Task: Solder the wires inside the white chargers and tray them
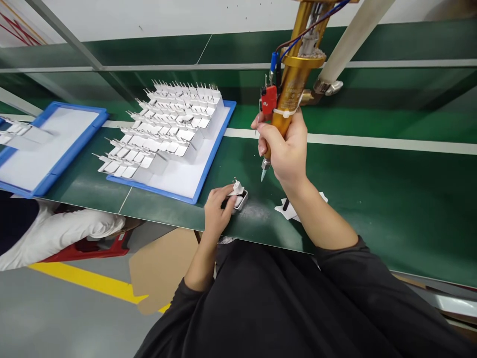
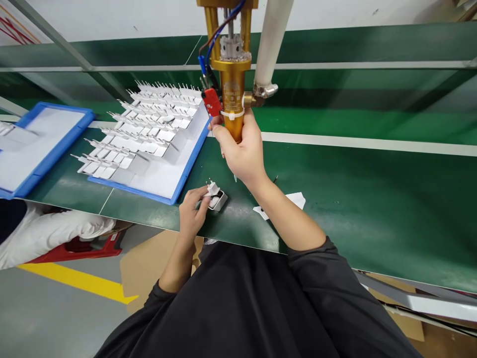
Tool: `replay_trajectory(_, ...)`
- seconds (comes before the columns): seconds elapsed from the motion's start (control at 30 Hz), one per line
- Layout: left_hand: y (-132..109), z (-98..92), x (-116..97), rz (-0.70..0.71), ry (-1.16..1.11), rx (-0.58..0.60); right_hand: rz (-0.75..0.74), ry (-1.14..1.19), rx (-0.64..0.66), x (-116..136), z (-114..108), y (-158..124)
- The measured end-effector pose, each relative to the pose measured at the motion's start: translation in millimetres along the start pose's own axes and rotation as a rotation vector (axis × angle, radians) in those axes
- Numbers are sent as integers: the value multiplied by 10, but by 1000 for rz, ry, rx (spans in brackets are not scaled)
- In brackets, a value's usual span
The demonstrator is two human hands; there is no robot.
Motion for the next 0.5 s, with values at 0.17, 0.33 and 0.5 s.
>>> replay_trajectory(0.17, -126, 130, -76, -68, 178, 261, 39, 50, 63, 176, 131, -151)
replay_trajectory(0.33, -94, 161, -221, -153, -36, 253, 59, -33, 109, 323, 219, -312)
replay_trajectory(0.5, -49, 2, -336, -88, -24, 155, 53, -78, 105, 354, 261, -366)
Point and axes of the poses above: each hand's wrist, its own y-axis towards the middle knuckle, its own z-axis out of the palm, x = y × z, the point moved 1 cm from there along y, towards the middle knuckle, and after that the axes turned 1 degree about z, right-handed, at the moved point
